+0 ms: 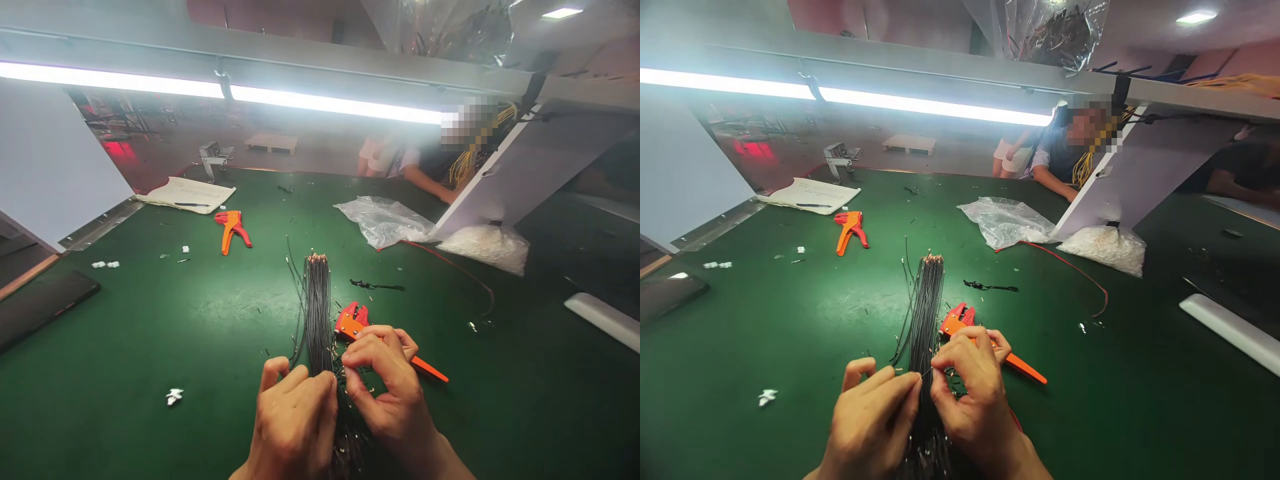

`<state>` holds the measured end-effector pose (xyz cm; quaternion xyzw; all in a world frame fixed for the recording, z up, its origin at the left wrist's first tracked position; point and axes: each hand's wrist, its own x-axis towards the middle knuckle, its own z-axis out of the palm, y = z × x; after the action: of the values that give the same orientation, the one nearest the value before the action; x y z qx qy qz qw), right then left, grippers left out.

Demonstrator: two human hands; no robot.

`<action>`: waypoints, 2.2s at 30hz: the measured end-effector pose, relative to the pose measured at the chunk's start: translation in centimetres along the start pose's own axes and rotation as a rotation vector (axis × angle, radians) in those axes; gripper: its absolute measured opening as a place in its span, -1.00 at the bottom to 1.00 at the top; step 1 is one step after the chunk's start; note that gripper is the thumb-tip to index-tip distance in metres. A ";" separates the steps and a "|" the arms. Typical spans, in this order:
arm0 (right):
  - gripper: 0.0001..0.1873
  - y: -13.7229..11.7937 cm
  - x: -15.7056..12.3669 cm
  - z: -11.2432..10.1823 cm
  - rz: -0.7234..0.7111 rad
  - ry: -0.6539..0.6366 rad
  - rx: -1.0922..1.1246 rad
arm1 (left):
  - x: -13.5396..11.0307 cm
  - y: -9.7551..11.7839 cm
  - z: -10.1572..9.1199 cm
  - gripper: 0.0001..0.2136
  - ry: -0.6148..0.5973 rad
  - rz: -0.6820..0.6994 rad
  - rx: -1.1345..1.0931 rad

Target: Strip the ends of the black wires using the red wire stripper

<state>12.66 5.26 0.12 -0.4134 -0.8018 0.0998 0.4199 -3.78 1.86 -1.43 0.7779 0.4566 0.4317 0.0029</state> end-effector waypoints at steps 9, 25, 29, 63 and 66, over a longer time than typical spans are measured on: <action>-0.77 -0.4 0.4 0.5 0.025 0.041 0.041 | -0.3 -0.1 0.5 -0.79 -0.026 0.051 0.058; -0.76 1.2 0.2 -0.1 0.089 0.047 -0.059 | -0.6 -0.1 0.2 -0.87 0.053 -0.038 0.051; -0.81 1.1 0.3 -0.5 0.095 0.011 -0.097 | -0.3 -0.3 0.1 -0.87 0.074 -0.043 0.076; -0.65 1.5 -1.1 -6.7 0.932 -0.121 1.252 | 1.1 -0.6 -1.4 -0.88 0.208 -0.082 0.122; -0.64 -1.1 -1.8 -4.9 0.999 -0.202 1.431 | 1.7 -0.1 -1.7 -0.86 0.239 -0.080 0.100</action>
<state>16.31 2.30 2.68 -0.3429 -0.3055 0.7868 0.4124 -4.68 2.44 0.71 0.7014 0.5051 0.4975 -0.0729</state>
